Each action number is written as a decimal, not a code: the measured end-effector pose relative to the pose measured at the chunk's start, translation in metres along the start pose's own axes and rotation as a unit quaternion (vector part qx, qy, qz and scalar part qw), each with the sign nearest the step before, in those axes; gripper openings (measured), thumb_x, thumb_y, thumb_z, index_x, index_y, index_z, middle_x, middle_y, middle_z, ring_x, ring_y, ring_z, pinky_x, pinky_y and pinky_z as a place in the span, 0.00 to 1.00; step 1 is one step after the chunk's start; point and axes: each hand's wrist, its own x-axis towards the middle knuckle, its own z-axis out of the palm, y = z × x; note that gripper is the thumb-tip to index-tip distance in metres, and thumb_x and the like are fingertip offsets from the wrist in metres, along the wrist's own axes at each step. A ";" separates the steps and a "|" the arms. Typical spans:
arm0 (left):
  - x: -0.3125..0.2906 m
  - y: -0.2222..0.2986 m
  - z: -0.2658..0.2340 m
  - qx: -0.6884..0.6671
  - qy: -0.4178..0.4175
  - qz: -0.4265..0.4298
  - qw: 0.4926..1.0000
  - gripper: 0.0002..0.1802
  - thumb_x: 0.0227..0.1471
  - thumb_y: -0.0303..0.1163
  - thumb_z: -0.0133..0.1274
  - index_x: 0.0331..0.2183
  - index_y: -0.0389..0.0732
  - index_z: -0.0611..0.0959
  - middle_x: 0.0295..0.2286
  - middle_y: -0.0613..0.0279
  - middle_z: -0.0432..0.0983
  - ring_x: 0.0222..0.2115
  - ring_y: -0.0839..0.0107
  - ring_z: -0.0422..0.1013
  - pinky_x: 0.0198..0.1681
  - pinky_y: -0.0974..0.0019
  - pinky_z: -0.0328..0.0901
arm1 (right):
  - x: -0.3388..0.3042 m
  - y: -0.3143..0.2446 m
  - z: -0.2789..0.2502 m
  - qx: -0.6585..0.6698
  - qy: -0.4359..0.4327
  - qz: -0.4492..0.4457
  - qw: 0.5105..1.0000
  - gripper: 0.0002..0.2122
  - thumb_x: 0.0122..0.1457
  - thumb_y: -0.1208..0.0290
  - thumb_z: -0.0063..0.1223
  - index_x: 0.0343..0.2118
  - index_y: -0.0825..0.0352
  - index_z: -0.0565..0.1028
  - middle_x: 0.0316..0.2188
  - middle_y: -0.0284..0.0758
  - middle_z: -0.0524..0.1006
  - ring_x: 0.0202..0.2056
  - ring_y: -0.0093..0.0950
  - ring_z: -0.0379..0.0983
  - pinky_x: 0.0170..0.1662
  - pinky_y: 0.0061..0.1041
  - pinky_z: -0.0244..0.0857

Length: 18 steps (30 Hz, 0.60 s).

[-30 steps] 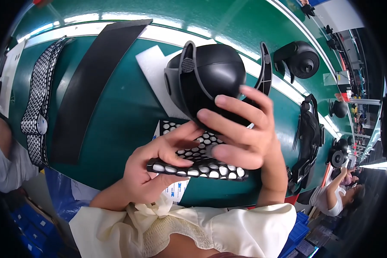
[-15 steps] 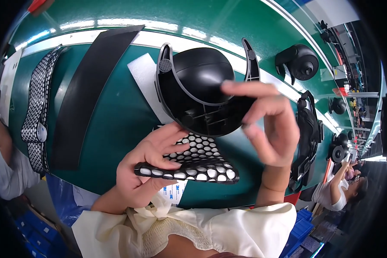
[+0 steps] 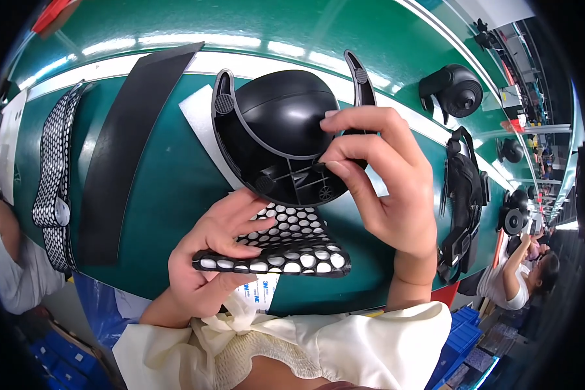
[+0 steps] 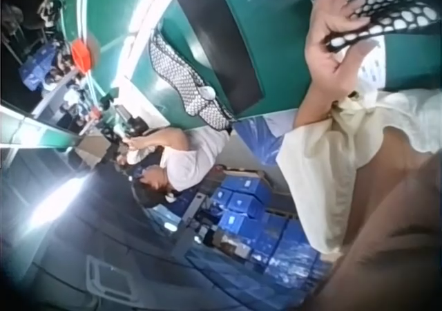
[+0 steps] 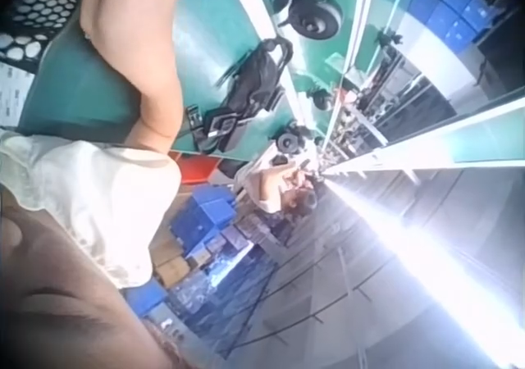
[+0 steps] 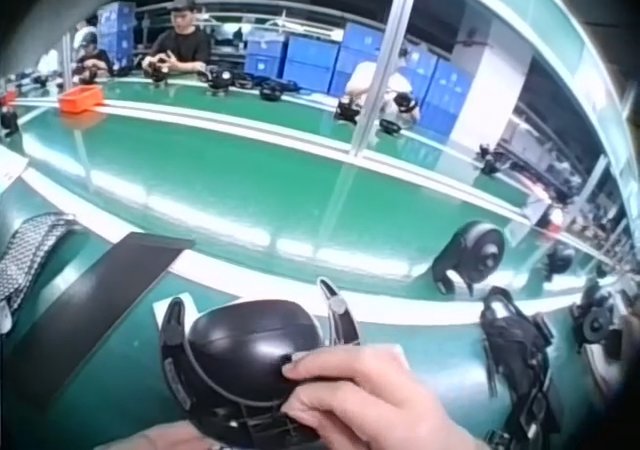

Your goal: Assembling headgear components by attaching padded liners to plastic shells on an assembly line.

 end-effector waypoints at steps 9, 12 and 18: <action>0.002 0.003 0.002 -0.022 0.017 0.000 1.000 0.12 0.44 0.26 0.53 0.30 0.32 0.70 0.47 0.29 0.50 0.50 0.44 0.53 0.49 0.48 0.55 | -0.007 -0.002 0.005 -0.187 0.049 -0.198 0.961 0.16 0.29 0.75 0.46 0.24 0.81 0.69 0.29 0.46 0.69 0.34 0.39 0.69 0.38 0.32 0.64; 0.001 0.003 0.002 -0.023 0.026 0.002 0.999 0.11 0.44 0.25 0.52 0.30 0.31 0.69 0.47 0.29 0.51 0.50 0.45 0.54 0.49 0.49 0.55 | -0.008 -0.011 0.007 -0.261 0.055 -0.175 0.948 0.10 0.30 0.83 0.53 0.21 0.77 0.72 0.28 0.41 0.72 0.33 0.37 0.71 0.34 0.28 0.67; 0.002 0.005 0.000 -0.038 0.035 -0.008 0.999 0.10 0.44 0.23 0.51 0.30 0.30 0.68 0.46 0.29 0.53 0.49 0.46 0.56 0.48 0.51 0.58 | -0.009 -0.005 0.002 -0.287 -0.010 -0.231 0.930 0.09 0.33 0.82 0.53 0.23 0.70 0.73 0.29 0.37 0.73 0.34 0.33 0.72 0.38 0.31 0.64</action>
